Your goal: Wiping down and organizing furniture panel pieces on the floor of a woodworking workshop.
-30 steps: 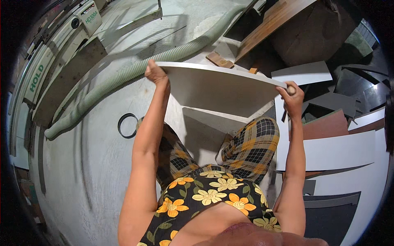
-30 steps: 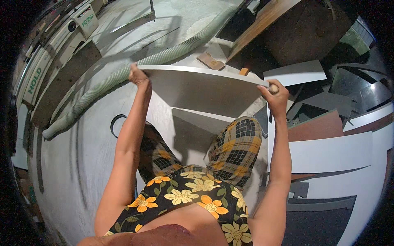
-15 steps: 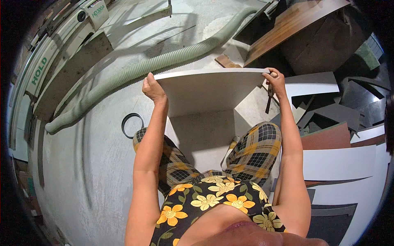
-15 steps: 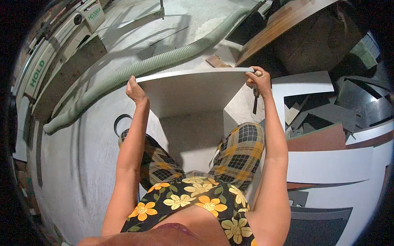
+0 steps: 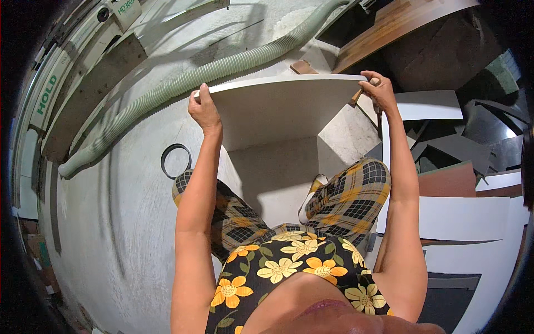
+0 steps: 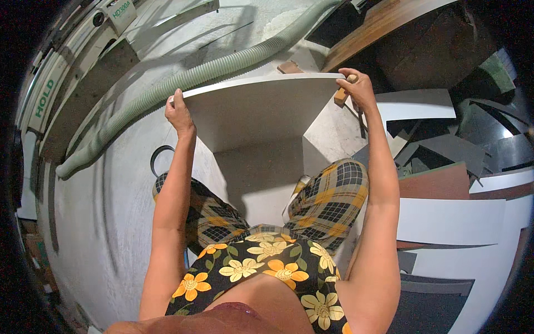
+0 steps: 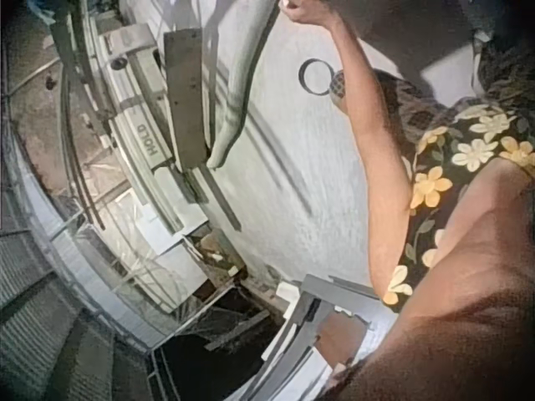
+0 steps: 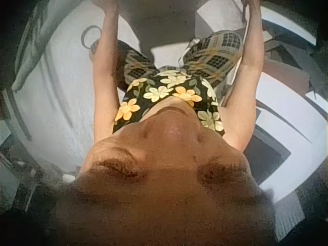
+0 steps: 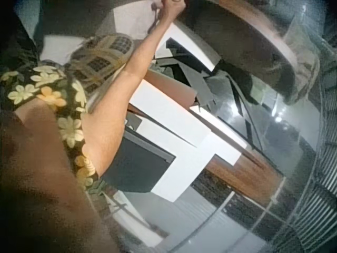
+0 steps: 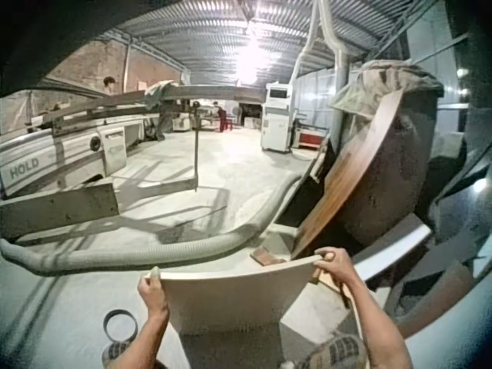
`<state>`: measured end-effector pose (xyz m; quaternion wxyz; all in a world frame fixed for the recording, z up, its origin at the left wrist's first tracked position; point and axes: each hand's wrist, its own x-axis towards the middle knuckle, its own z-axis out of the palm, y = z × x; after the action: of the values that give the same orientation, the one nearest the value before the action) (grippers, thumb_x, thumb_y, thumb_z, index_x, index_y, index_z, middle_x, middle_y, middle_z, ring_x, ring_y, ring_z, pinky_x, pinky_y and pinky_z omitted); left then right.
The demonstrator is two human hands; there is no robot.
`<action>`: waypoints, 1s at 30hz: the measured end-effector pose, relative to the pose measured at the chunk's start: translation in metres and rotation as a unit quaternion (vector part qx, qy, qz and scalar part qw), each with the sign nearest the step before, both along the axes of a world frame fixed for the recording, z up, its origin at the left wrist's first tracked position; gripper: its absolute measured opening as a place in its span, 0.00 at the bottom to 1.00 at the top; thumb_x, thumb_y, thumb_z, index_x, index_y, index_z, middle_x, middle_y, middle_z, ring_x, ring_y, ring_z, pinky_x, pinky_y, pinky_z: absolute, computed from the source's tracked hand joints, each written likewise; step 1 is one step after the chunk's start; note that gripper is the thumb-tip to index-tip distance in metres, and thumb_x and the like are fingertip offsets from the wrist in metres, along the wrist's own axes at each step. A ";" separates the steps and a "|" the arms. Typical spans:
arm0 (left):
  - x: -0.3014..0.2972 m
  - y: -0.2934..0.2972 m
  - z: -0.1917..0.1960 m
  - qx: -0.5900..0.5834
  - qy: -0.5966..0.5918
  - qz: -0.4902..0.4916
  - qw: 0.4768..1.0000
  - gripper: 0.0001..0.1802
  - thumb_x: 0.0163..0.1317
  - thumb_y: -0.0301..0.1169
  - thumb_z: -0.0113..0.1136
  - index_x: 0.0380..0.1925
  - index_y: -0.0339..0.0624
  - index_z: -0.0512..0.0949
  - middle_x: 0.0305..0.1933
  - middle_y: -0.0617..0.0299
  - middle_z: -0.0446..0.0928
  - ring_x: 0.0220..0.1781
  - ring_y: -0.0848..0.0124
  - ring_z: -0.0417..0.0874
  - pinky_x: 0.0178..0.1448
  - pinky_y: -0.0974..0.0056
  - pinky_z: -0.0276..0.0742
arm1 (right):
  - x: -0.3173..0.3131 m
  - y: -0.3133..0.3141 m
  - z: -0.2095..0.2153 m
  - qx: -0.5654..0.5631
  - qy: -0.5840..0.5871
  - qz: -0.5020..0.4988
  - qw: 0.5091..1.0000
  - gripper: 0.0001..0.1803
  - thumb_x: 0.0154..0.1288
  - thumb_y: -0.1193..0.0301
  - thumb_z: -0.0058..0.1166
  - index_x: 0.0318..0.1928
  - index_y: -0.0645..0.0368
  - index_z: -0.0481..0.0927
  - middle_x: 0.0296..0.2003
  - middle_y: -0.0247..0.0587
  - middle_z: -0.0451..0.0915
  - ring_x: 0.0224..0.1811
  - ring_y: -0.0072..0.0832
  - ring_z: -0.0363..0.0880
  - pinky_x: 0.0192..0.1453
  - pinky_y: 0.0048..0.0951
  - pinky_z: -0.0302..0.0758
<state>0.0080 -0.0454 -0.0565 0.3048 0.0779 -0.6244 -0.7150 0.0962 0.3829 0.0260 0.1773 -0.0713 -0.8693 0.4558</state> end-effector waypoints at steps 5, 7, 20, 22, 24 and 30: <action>-0.007 -0.001 -0.006 0.000 -0.007 -0.001 1.000 0.18 0.59 0.42 0.57 0.26 0.36 0.76 0.24 0.69 0.70 0.27 0.78 0.66 0.32 0.70 0.64 | 0.014 -0.019 0.041 0.101 0.126 -0.044 0.986 0.16 0.54 0.76 0.57 0.46 0.63 0.80 0.38 0.36 0.81 0.31 0.17 0.77 0.33 0.18 0.75; -0.008 -0.001 -0.006 -0.012 0.012 0.040 0.999 0.19 0.59 0.41 0.56 0.23 0.32 0.75 0.21 0.64 0.72 0.24 0.74 0.68 0.32 0.65 0.67 | 0.026 -0.035 0.069 0.026 0.160 -0.036 0.986 0.14 0.57 0.76 0.55 0.45 0.63 0.80 0.39 0.37 0.82 0.32 0.16 0.78 0.33 0.17 0.75; -0.010 -0.005 -0.014 0.014 0.021 0.024 0.999 0.17 0.58 0.39 0.56 0.24 0.33 0.75 0.22 0.65 0.72 0.24 0.76 0.68 0.31 0.68 0.66 | 0.073 -0.052 0.112 -0.393 0.379 -0.062 0.836 0.10 0.61 0.65 0.53 0.35 0.59 0.75 0.20 0.35 0.74 0.22 0.24 0.72 0.36 0.29 0.75; -0.009 -0.005 -0.012 0.020 0.004 0.020 1.000 0.17 0.58 0.39 0.57 0.24 0.33 0.76 0.22 0.65 0.72 0.24 0.76 0.68 0.31 0.68 0.66 | 0.069 -0.045 0.105 -0.432 0.366 -0.091 0.819 0.09 0.59 0.66 0.56 0.31 0.58 0.73 0.18 0.32 0.69 0.21 0.24 0.71 0.36 0.32 0.75; -0.012 -0.005 -0.014 0.017 0.007 0.029 0.999 0.17 0.58 0.39 0.57 0.24 0.33 0.76 0.22 0.65 0.72 0.24 0.76 0.68 0.31 0.68 0.66 | 0.066 -0.038 0.094 -0.450 0.360 -0.155 0.802 0.10 0.57 0.68 0.59 0.32 0.58 0.72 0.19 0.33 0.71 0.21 0.24 0.71 0.37 0.33 0.76; -0.016 0.007 -0.013 0.021 0.019 0.025 0.999 0.16 0.58 0.38 0.57 0.23 0.34 0.76 0.22 0.66 0.72 0.25 0.76 0.69 0.32 0.68 0.67 | 0.091 0.033 0.065 -0.363 0.357 -0.193 0.839 0.19 0.52 0.78 0.54 0.45 0.64 0.66 0.27 0.45 0.73 0.28 0.34 0.76 0.37 0.42 0.79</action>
<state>-0.0079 -0.0389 -0.0696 0.3324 0.0858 -0.6014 -0.7214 0.1876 0.4156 0.0914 0.5210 -0.1297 -0.4870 0.6889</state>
